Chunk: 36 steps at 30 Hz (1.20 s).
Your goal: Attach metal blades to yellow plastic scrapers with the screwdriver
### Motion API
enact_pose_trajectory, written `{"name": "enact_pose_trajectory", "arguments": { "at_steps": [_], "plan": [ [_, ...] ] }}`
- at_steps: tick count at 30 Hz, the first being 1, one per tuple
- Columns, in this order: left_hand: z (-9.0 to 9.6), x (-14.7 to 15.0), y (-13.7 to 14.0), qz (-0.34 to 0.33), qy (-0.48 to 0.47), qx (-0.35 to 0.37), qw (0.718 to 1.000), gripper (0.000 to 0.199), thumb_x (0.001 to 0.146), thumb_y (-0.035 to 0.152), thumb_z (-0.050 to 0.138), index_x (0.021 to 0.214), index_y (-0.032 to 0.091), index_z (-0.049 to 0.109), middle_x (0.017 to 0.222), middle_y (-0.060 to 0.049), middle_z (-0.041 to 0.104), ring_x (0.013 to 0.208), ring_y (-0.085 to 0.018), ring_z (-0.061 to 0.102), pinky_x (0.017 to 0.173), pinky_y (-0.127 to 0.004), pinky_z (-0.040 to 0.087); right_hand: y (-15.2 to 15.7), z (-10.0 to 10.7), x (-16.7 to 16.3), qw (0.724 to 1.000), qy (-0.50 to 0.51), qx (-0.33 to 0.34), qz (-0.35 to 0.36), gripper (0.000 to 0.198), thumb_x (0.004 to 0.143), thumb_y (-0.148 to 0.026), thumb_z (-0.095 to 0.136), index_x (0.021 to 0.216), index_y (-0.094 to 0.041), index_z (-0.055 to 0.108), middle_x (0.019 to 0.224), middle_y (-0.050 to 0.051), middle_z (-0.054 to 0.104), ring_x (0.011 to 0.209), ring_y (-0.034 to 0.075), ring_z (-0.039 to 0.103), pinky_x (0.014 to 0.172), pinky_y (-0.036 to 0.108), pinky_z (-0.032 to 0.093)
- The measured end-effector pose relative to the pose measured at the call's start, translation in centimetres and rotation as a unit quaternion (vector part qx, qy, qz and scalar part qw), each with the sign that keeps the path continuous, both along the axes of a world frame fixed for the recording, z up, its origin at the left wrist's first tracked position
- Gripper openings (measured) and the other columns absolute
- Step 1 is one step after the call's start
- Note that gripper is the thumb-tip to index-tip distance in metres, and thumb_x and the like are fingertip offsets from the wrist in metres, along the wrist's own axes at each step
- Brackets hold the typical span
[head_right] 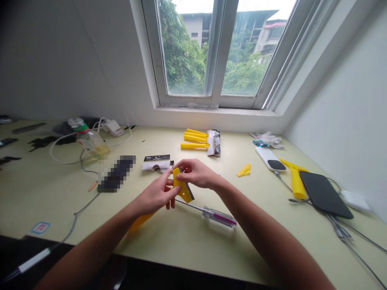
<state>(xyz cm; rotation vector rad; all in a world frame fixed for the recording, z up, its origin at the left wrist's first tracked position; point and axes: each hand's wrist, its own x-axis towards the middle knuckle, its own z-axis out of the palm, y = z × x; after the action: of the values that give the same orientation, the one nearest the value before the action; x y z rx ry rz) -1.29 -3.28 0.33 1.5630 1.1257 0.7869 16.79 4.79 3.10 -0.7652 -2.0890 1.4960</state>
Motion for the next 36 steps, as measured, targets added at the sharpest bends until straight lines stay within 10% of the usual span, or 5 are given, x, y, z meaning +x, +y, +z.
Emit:
{"name": "enact_pose_trajectory", "arguments": {
  "at_steps": [10, 18, 27, 33, 36],
  "plan": [
    [0.0, -0.3, -0.5, -0.013, 0.249, 0.381, 0.89, 0.033, 0.087, 0.016, 0.059, 0.118, 0.026, 0.058, 0.142, -0.011, 0.038, 0.083, -0.014, 0.063, 0.08, -0.037, 0.058, 0.6, 0.5, 0.7, 0.996, -0.01, -0.067, -0.062, 0.026, 0.072, -0.028, 0.07, 0.092, -0.014, 0.063, 0.079, 0.001, 0.059, 0.066, 0.011, 0.054, 0.058, 0.025, 0.043],
    [0.4, -0.2, -0.7, -0.032, 0.346, 0.46, 0.817, 0.028, 0.094, 0.013, 0.043, 0.115, 0.017, 0.06, 0.14, -0.013, 0.049, 0.097, -0.019, 0.066, 0.08, -0.034, 0.061, 0.6, 0.5, 0.9, 0.994, -0.006, -0.093, -0.061, 0.027, 0.072, -0.028, 0.072, 0.093, -0.014, 0.063, 0.075, -0.001, 0.059, 0.065, 0.01, 0.055, 0.057, 0.023, 0.043],
    [0.8, -1.4, -0.2, 0.022, 0.274, 0.479, 0.834, 0.029, 0.091, 0.011, 0.048, 0.115, 0.017, 0.062, 0.133, -0.016, 0.057, 0.111, -0.025, 0.063, 0.089, -0.038, 0.057, 1.2, 0.1, 1.2, 0.988, 0.074, -0.125, -0.043, 0.03, 0.082, -0.031, 0.059, 0.108, -0.016, 0.064, 0.095, 0.006, 0.067, 0.082, 0.016, 0.064, 0.074, 0.031, 0.053],
    [2.2, -2.9, 0.9, 0.232, 0.092, 0.387, 0.888, 0.035, 0.081, 0.018, 0.065, 0.115, 0.024, 0.064, 0.115, -0.006, 0.068, 0.095, -0.02, 0.066, 0.086, -0.034, 0.057, 3.2, -3.0, 1.8, 0.941, -0.223, 0.241, -0.085, 0.024, 0.085, -0.018, 0.049, 0.1, -0.017, 0.067, 0.09, 0.008, 0.069, 0.078, 0.018, 0.062, 0.074, 0.033, 0.049],
    [2.0, -2.7, 1.0, 0.273, 0.033, 0.314, 0.909, 0.042, 0.079, 0.023, 0.069, 0.12, 0.024, 0.064, 0.104, -0.004, 0.069, 0.075, -0.014, 0.065, 0.07, -0.026, 0.058, 3.5, -4.4, 2.0, 0.912, -0.268, 0.297, -0.088, 0.019, 0.081, -0.018, 0.056, 0.095, -0.018, 0.069, 0.092, 0.009, 0.068, 0.079, 0.021, 0.06, 0.074, 0.034, 0.045]
  ]
}}
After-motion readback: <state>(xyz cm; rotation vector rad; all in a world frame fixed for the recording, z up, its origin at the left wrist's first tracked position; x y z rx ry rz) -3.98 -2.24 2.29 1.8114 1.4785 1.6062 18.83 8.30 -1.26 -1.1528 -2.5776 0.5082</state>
